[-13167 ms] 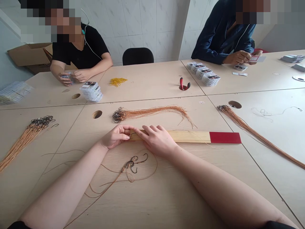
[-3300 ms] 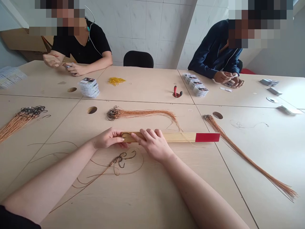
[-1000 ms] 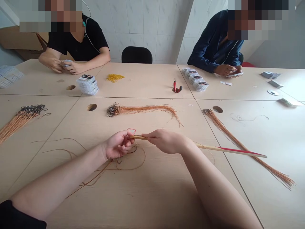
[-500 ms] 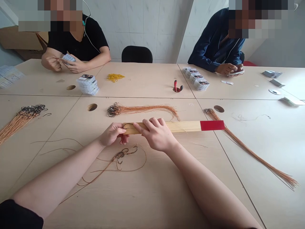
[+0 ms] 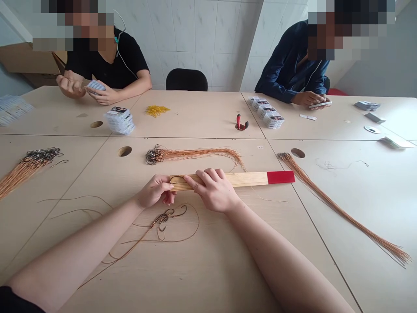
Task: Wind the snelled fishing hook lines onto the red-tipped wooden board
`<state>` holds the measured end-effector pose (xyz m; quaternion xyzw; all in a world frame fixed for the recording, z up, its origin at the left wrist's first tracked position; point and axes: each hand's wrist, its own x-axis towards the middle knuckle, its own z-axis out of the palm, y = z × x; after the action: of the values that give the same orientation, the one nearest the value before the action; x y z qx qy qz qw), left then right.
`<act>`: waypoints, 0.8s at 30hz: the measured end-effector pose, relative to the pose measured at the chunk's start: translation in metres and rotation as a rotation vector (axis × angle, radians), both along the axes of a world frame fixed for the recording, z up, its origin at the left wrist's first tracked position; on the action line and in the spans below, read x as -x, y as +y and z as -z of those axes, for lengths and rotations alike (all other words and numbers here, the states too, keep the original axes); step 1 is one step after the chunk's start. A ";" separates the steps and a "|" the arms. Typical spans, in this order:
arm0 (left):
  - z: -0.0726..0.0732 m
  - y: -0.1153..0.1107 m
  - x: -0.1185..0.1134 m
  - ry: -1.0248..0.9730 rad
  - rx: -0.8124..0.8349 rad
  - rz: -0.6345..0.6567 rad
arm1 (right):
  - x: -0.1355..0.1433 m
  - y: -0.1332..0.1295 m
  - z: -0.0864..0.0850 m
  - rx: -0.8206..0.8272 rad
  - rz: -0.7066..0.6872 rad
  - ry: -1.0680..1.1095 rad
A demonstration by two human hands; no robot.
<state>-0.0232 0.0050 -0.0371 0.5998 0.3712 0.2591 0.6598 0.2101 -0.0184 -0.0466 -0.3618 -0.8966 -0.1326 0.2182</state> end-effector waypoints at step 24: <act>0.001 0.008 0.001 0.033 0.071 0.045 | 0.002 -0.005 -0.001 0.094 0.012 -0.017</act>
<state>-0.0247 0.0131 -0.0383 0.5884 0.3775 0.2209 0.6801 0.2077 -0.0236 -0.0455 -0.3758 -0.9015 -0.0945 0.1927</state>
